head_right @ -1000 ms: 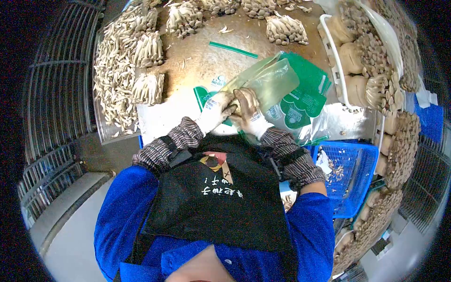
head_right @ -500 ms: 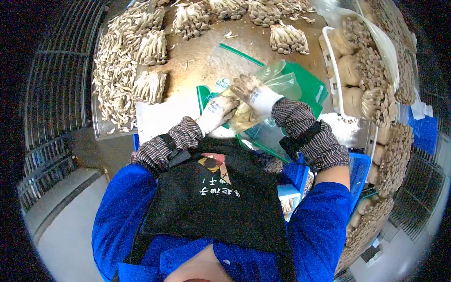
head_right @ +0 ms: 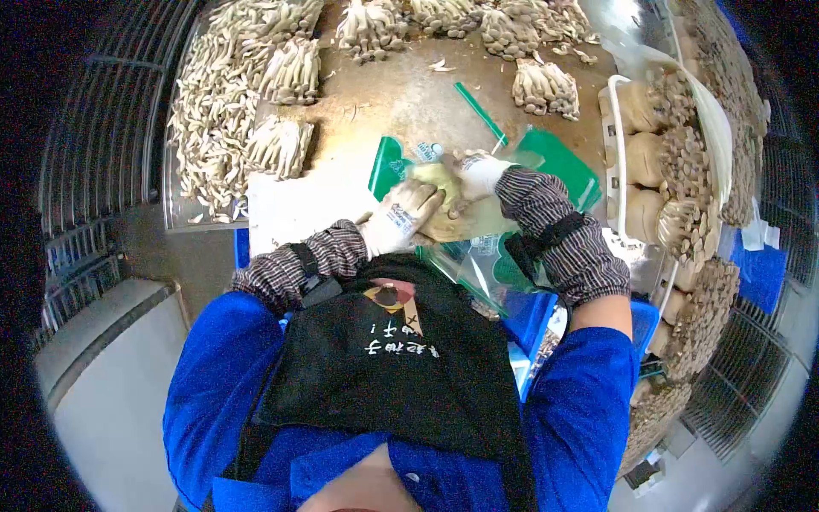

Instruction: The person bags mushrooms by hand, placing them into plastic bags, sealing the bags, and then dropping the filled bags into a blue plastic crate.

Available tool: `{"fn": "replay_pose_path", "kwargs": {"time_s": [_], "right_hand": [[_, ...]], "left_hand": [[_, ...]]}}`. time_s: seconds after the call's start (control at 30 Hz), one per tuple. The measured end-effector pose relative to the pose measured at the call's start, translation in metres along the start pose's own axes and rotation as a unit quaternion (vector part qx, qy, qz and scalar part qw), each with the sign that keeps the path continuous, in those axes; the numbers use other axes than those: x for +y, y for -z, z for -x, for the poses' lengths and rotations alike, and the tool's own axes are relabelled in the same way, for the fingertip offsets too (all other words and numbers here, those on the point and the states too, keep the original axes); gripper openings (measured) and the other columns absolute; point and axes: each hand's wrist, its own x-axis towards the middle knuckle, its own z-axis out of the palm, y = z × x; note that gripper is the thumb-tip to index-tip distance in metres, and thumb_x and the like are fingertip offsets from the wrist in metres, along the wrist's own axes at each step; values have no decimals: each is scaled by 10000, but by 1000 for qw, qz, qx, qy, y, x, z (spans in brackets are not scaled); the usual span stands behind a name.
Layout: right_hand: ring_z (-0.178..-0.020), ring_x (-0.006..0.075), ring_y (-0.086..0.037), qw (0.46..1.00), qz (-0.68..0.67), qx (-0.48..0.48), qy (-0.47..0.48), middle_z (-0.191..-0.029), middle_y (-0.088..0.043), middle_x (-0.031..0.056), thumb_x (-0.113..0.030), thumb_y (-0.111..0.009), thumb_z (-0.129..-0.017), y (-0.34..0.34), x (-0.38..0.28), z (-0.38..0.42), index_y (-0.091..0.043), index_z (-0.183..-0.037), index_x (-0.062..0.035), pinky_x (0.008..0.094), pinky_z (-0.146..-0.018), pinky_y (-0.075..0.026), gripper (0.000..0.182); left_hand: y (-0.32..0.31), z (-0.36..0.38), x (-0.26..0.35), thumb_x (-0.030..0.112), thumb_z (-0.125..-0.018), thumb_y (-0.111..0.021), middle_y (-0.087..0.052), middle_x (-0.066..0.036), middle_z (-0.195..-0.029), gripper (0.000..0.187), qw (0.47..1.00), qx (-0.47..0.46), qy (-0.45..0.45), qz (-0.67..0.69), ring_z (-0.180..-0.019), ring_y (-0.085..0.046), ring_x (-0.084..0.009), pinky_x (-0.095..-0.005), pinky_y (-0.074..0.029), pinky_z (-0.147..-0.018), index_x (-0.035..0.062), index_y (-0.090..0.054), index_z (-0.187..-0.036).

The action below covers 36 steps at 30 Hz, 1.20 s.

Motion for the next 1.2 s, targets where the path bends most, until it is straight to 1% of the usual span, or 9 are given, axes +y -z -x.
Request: {"fn": "replay_pose_path", "kwargs": {"time_s": [0.2, 0.4, 0.53, 0.63, 0.77, 0.93, 1.03, 1.1, 1.2], "right_hand": [[-1245, 437, -557, 980, -180, 87, -25, -1299, -577, 324, -702, -843, -578, -8, 2, 6, -406, -1412, 69, 453, -1064, -446, 1217], [-1226, 458, -564, 968, -224, 74, -84, -1303, -562, 351, -644, -848, -624, -1, 1, 15, -388, -1388, 102, 463, -1050, -449, 1163], [-1233, 454, -561, 960, -245, 64, -118, -1315, -558, 346, -621, -855, -633, -2, -4, 14, -378, -1402, 97, 468, -1056, -443, 1155], [-1263, 447, -542, 949, -283, 22, -135, -1331, -550, 344, -620, -867, -617, 2, -10, 16, -352, -1428, 95, 477, -1071, -428, 1197], [-1252, 459, -547, 955, -270, 38, -117, -1339, -543, 350, -605, -869, -626, -4, -9, 13, -273, -1446, 115, 486, -1081, -419, 1243], [-1257, 460, -542, 963, -223, 101, -116, -1340, -535, 363, -569, -865, -651, -21, -16, 13, -143, -1484, 151, 475, -1089, -416, 1316], [-1272, 439, -540, 946, -296, 33, -126, -1347, -518, 381, -554, -876, -632, -23, -20, 11, -96, -1500, 159, 493, -1097, -398, 1367], [-1253, 446, -544, 979, -153, 78, -110, -1350, -509, 373, -528, -883, -617, -32, -31, 10, -115, -1526, 115, 530, -1079, -395, 1353], [-1346, 505, -429, 975, -153, 29, -156, -1417, -419, 394, -539, -874, -637, 9, -67, 23, -130, -1566, 29, 475, -1133, -364, 1319]], "left_hand": [[-4, 12, -10, 332, -569, -891, -527, -190, -1343, 966, 999, 49, -7, -2, -1250, -509, -400, -514, -403, -1070, 30, -480, -1390], [-21, 29, -21, 323, -723, -843, -565, -217, -1321, 838, 948, 29, 268, 171, -1166, -585, -382, -455, -466, -1011, 42, -457, -1412], [-18, 20, -26, 288, -852, -754, -705, -179, -1002, 435, 882, -30, 352, 311, -919, -690, -301, -402, -530, -827, 36, -634, -1185], [-24, 10, -25, 241, -896, -710, -714, -148, -902, 277, 860, 3, 357, 366, -850, -693, -250, -366, -528, -762, 19, -671, -1057], [-22, 1, -22, 200, -928, -684, -725, -155, -942, 273, 861, 1, 362, 357, -860, -695, -209, -343, -546, -771, -9, -666, -1102], [-23, 4, -16, 239, -862, -765, -705, -184, -1024, 367, 897, 66, 291, 325, -943, -689, -282, -382, -541, -832, 11, -662, -1131], [-21, 0, -12, 255, -825, -801, -691, -198, -1052, 410, 890, 78, 299, 334, -983, -674, -317, -397, -532, -855, 4, -655, -1114], [-19, -5, -10, 221, -830, -789, -692, -191, -1014, 356, 891, 63, 307, 330, -943, -675, -299, -389, -528, -822, -4, -652, -1069], [-24, -7, -10, 186, -833, -777, -691, -186, -974, 299, 892, 52, 311, 325, -892, -674, -283, -383, -523, -778, -12, -645, -1015]]}}
